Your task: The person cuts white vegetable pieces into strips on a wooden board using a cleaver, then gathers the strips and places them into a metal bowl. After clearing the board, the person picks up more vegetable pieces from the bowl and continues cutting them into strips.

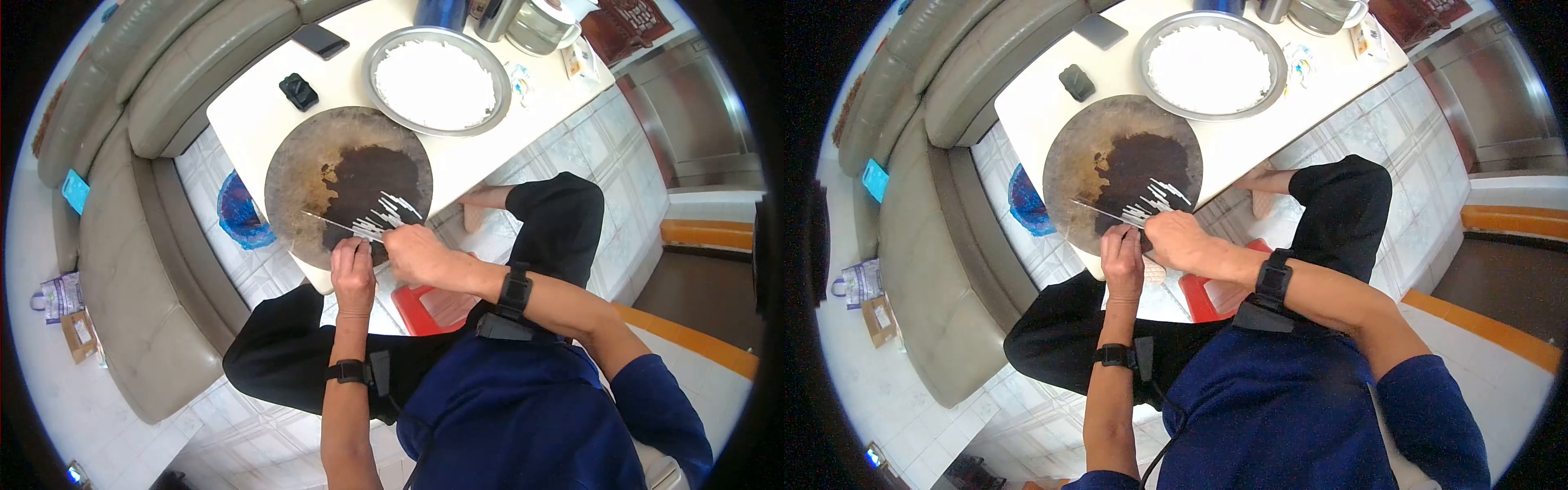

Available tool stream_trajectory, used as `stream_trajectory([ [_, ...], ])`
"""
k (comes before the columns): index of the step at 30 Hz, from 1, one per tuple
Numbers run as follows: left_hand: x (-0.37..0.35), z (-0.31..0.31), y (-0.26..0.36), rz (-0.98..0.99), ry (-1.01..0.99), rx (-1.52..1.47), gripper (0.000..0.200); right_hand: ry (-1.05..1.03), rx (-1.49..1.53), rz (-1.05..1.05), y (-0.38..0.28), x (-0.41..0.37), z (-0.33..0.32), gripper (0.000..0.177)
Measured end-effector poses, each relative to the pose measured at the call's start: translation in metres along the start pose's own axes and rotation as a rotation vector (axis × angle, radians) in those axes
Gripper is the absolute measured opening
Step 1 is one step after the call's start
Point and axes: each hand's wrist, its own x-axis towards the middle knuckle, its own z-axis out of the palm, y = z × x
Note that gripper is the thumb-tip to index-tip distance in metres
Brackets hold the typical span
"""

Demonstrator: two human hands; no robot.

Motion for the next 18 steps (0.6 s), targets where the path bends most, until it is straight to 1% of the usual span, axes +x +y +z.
stream_trajectory([
  [1, -0.001, 0.000, -0.001, -0.001, 0.000, 0.000, 0.011, -0.001, 0.000, 0.000, 0.000, -0.002, -0.003, 0.011],
  [3, -0.001, 0.002, -0.001, 0.004, 0.020, 0.016, 0.011, -0.098, -0.010, 0.060, 0.001, -0.007, -0.012, 0.013],
  [7, -0.001, 0.001, -0.002, -0.010, 0.014, -0.012, 0.012, -0.145, -0.012, 0.056, -0.002, -0.014, -0.019, 0.011],
  [13, -0.003, 0.002, -0.001, -0.011, 0.012, 0.000, 0.013, -0.137, -0.050, 0.036, -0.002, -0.006, -0.008, 0.011],
  [15, -0.004, 0.001, -0.002, -0.010, 0.008, 0.004, 0.014, -0.029, -0.023, -0.073, 0.000, 0.000, 0.000, 0.010],
  [16, -0.004, 0.001, -0.002, -0.007, 0.008, 0.007, 0.014, -0.026, -0.020, -0.075, 0.000, 0.001, 0.001, 0.010],
  [18, -0.004, 0.002, -0.002, 0.001, 0.027, -0.005, 0.014, -0.022, 0.009, 0.011, 0.002, 0.005, 0.000, 0.010],
])
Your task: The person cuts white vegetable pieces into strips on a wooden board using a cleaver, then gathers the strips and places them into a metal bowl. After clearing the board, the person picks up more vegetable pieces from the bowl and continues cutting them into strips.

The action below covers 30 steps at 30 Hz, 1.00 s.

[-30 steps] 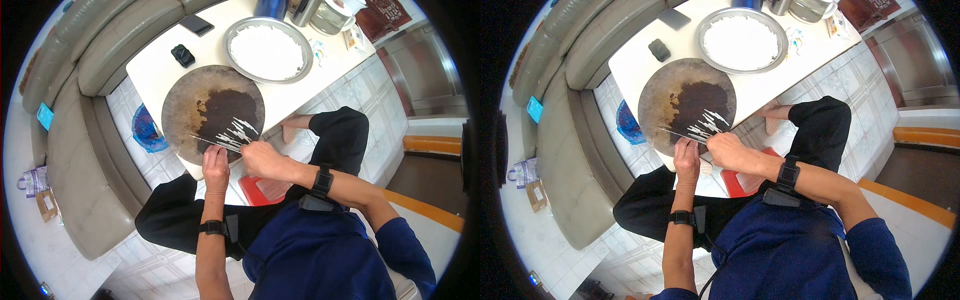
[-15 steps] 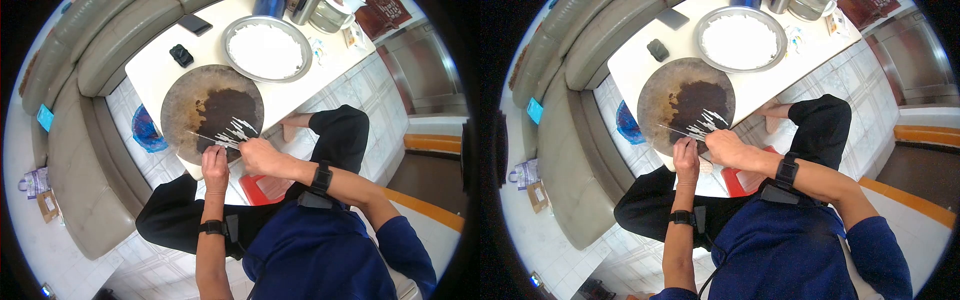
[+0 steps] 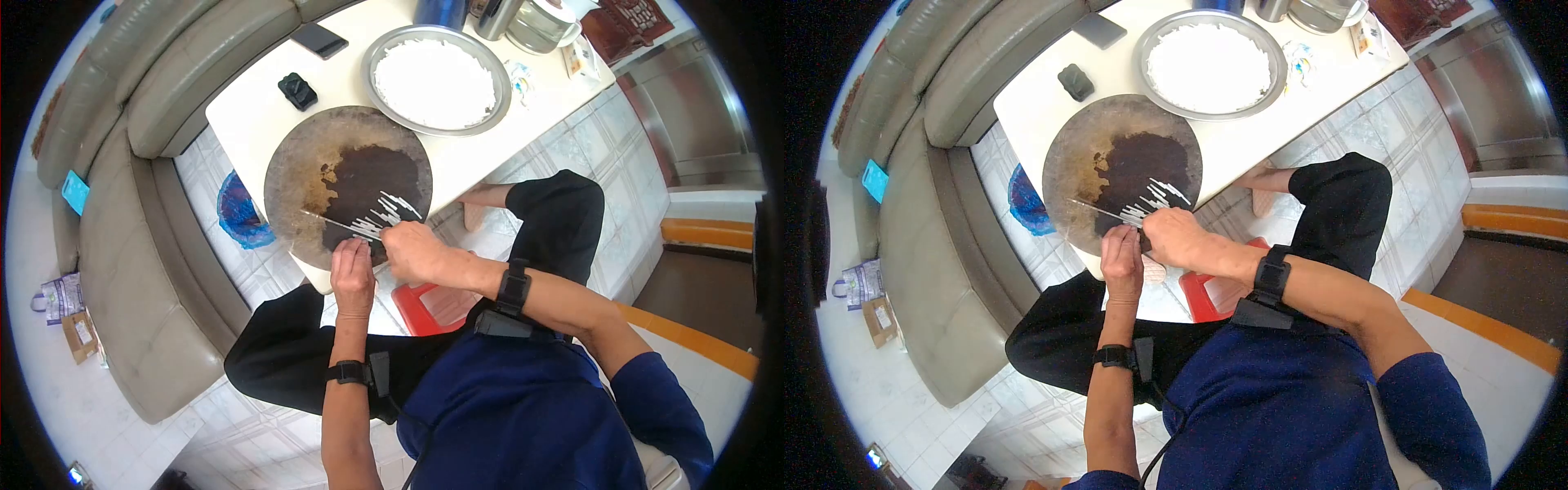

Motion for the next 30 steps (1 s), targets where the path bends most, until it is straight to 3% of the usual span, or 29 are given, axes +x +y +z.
stream_trajectory([
  [4, 0.000, 0.001, -0.001, 0.001, 0.001, -0.015, 0.015, -0.101, 0.003, 0.074, 0.006, -0.008, -0.012, 0.013],
  [13, 0.000, -0.001, -0.002, 0.008, -0.011, -0.019, 0.016, -0.258, 0.022, 0.010, 0.015, -0.005, -0.030, 0.012],
  [19, 0.003, -0.002, 0.001, -0.009, -0.015, -0.021, 0.014, -0.186, 0.046, 0.045, 0.008, 0.004, -0.011, 0.012],
  [25, 0.013, -0.009, -0.001, -0.106, -0.040, 0.003, 0.012, 0.053, 0.157, 0.026, 0.021, 0.011, 0.003, 0.012],
  [27, 0.020, -0.014, -0.008, -0.446, 0.169, -0.110, 0.011, 0.147, 0.346, 0.200, 0.025, 0.007, -0.013, 0.015],
  [29, 0.020, -0.013, -0.022, -0.523, 0.205, -0.203, 0.012, 0.194, 0.392, 0.164, 0.037, 0.006, -0.018, 0.017],
  [30, 0.025, -0.014, -0.024, -0.743, 0.280, -0.488, 0.011, 0.075, 0.695, 0.265, 0.035, 0.004, -0.027, 0.018],
])
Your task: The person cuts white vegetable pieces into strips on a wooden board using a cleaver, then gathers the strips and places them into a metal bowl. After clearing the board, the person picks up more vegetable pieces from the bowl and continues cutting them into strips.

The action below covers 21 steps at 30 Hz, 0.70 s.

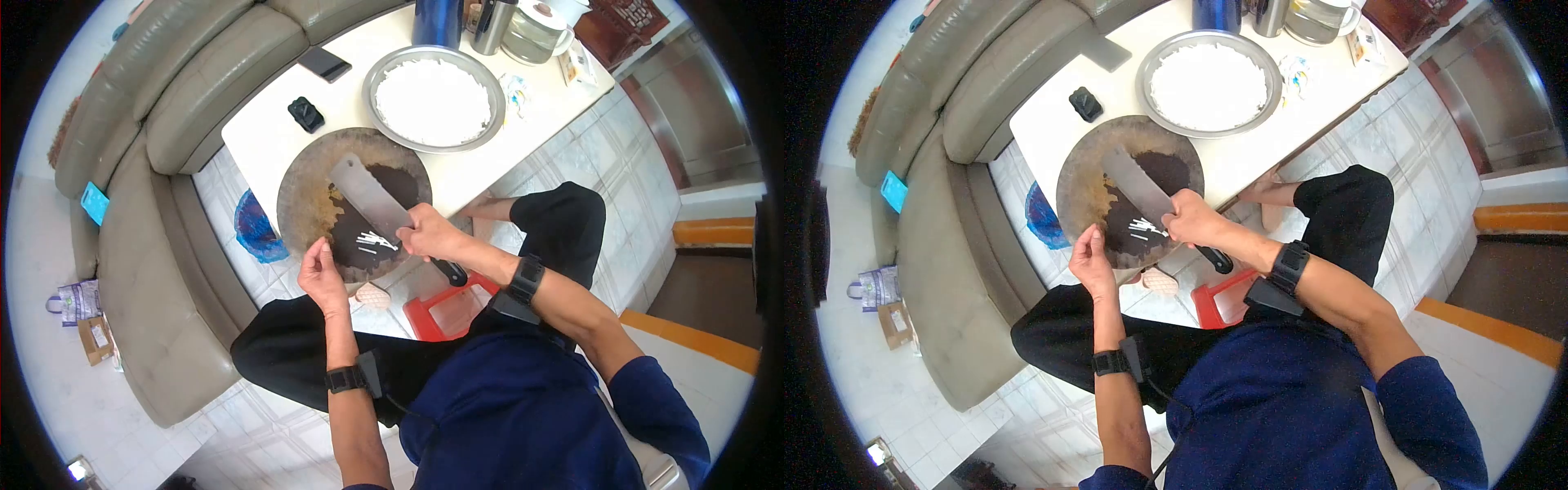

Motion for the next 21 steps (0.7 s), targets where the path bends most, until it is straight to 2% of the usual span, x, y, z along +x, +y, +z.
stream_trajectory([
  [1, 0.003, 0.000, 0.002, -0.246, 0.026, -0.270, 0.011, -0.116, 0.281, 0.152, -0.004, -0.002, -0.005, 0.021],
  [2, 0.003, 0.002, 0.004, -0.369, -0.002, -0.423, 0.019, -0.152, 0.410, 0.194, -0.003, -0.004, -0.007, 0.021],
  [3, 0.003, 0.005, 0.010, -0.360, -0.002, -0.427, 0.019, -0.150, 0.408, 0.185, -0.006, -0.005, -0.009, 0.021],
  [5, -0.001, 0.014, 0.021, -0.690, -0.145, -0.779, 0.032, -0.217, 0.584, 0.294, -0.012, -0.010, -0.009, 0.015],
  [6, -0.002, 0.021, 0.024, -0.761, -0.212, -0.868, 0.041, -0.253, 0.632, 0.298, -0.011, -0.011, -0.008, 0.013],
  [7, -0.004, 0.026, 0.025, -0.813, -0.266, -0.959, 0.041, -0.257, 0.629, 0.292, -0.010, -0.012, -0.004, 0.011],
  [9, -0.007, 0.034, 0.030, -0.816, -0.309, -1.086, 0.041, -0.285, 0.619, 0.312, -0.010, -0.014, -0.001, 0.010],
  [13, -0.004, 0.038, 0.033, -0.874, -0.369, -1.147, 0.036, -0.240, 0.615, 0.297, -0.010, -0.015, 0.000, 0.014],
  [16, -0.001, 0.047, 0.015, -0.928, -0.245, -1.108, 0.028, -0.152, 0.574, 0.291, -0.009, -0.014, -0.006, 0.014],
  [19, -0.001, 0.050, 0.012, -0.978, -0.181, -1.004, 0.029, -0.029, 0.541, 0.252, 0.000, -0.015, -0.014, 0.014],
  [21, 0.001, 0.046, 0.014, -0.943, -0.137, -0.974, 0.029, 0.027, 0.534, 0.218, 0.011, -0.016, -0.023, 0.015],
])
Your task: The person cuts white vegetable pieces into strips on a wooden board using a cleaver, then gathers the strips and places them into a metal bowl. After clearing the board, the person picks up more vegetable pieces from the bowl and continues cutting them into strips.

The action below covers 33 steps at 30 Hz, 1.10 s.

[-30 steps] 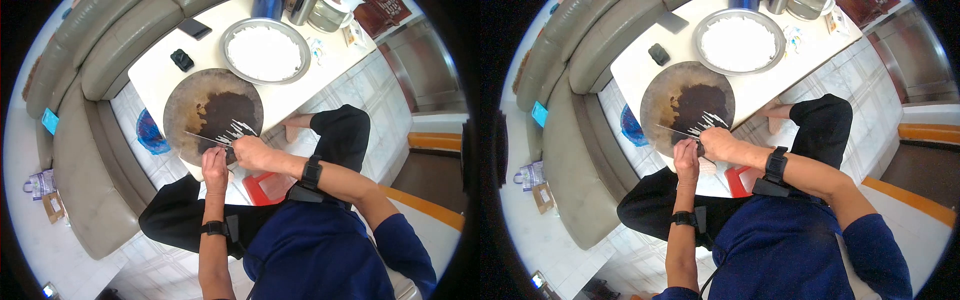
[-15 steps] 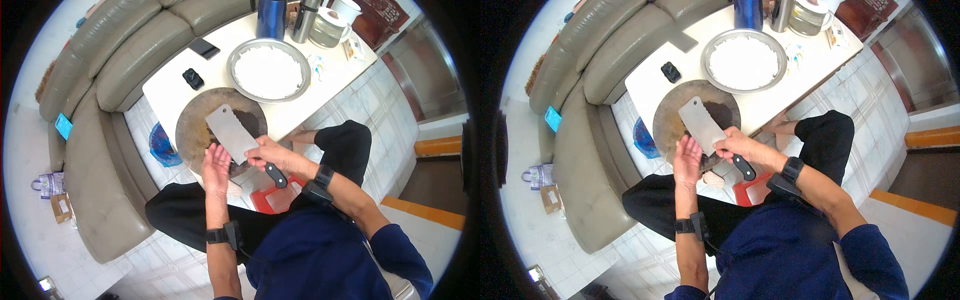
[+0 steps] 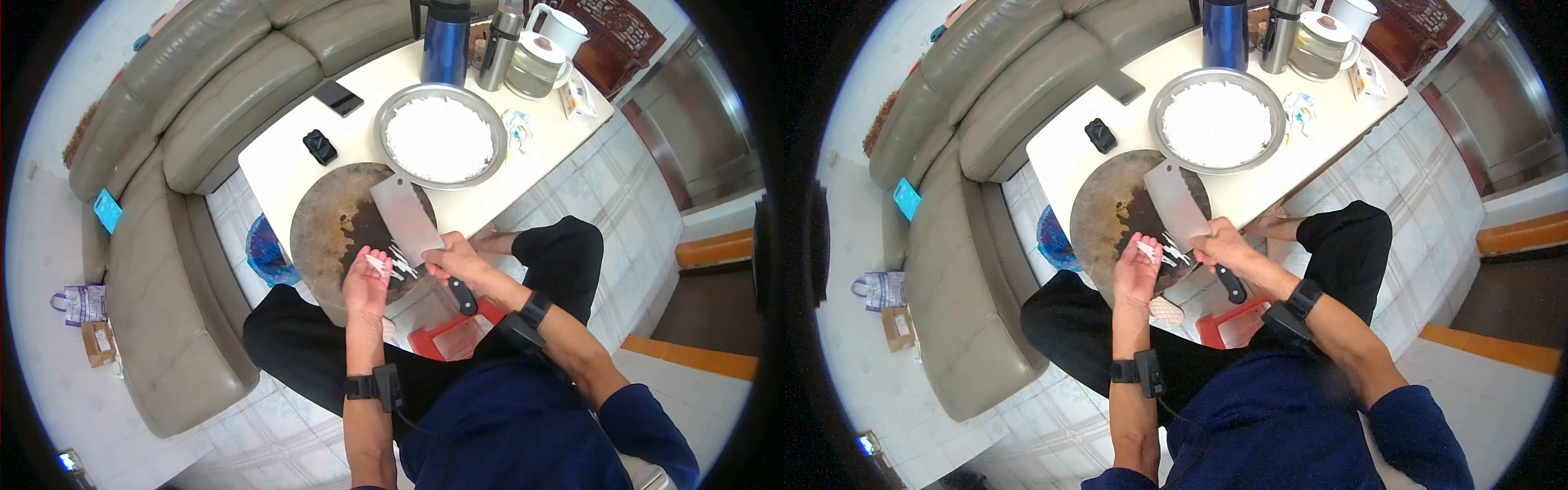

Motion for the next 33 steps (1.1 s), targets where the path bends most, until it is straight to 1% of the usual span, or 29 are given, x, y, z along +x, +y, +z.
stream_trajectory([
  [1, -0.002, 0.001, 0.003, 0.050, 0.029, 0.020, 0.030, -0.011, -0.042, -0.008, 0.003, -0.001, -0.012, 0.015],
  [2, -0.004, 0.002, 0.007, 0.044, 0.027, 0.022, 0.030, -0.022, -0.085, -0.018, 0.005, -0.004, -0.024, 0.016],
  [4, -0.014, 0.004, 0.015, 0.119, 0.128, 0.177, 0.030, -0.022, -0.128, -0.001, 0.004, -0.018, -0.043, 0.016],
  [6, -0.021, -0.001, 0.016, 0.130, 0.163, 0.200, 0.032, -0.031, -0.257, 0.020, 0.010, -0.032, -0.061, 0.017],
  [8, -0.028, -0.005, 0.013, 0.214, 0.304, 0.333, 0.033, -0.020, -0.238, 0.047, 0.020, -0.042, -0.072, 0.017],
  [9, -0.029, -0.007, 0.011, 0.207, 0.334, 0.352, 0.035, -0.011, -0.214, 0.069, 0.025, -0.045, -0.074, 0.017],
  [10, -0.029, -0.008, 0.008, 0.206, 0.337, 0.351, 0.035, -0.013, -0.214, 0.072, 0.029, -0.046, -0.074, 0.017],
  [12, -0.029, -0.008, 0.000, 0.281, 0.335, 0.415, 0.036, -0.015, -0.169, 0.108, 0.039, -0.045, -0.072, 0.018],
  [13, -0.028, -0.009, -0.004, 0.286, 0.338, 0.416, 0.036, -0.021, -0.168, 0.107, 0.043, -0.043, -0.070, 0.018],
  [15, -0.024, -0.010, -0.013, 0.287, 0.262, 0.428, 0.036, -0.125, -0.140, 0.084, 0.051, -0.037, -0.060, 0.019],
  [19, -0.019, -0.002, -0.022, 0.315, 0.273, 0.440, 0.037, -0.165, -0.130, 0.134, 0.063, -0.033, -0.021, 0.021],
  [21, -0.019, -0.003, -0.021, 0.321, 0.286, 0.445, 0.038, -0.201, -0.097, 0.136, 0.071, -0.030, -0.004, 0.017],
  [25, -0.017, -0.003, -0.021, 0.339, 0.296, 0.511, 0.037, -0.221, -0.069, 0.186, 0.072, -0.030, 0.007, 0.017],
  [28, -0.016, -0.004, -0.024, 0.348, 0.323, 0.490, 0.036, -0.246, -0.070, 0.173, 0.068, -0.032, 0.005, 0.017],
  [31, -0.007, 0.001, -0.030, 0.453, 0.326, 0.306, 0.037, -0.283, -0.054, 0.147, 0.061, -0.025, 0.005, 0.018],
  [33, -0.002, 0.013, -0.030, 0.487, 0.346, 0.308, 0.037, -0.270, -0.109, 0.152, 0.049, -0.023, 0.002, 0.020],
])
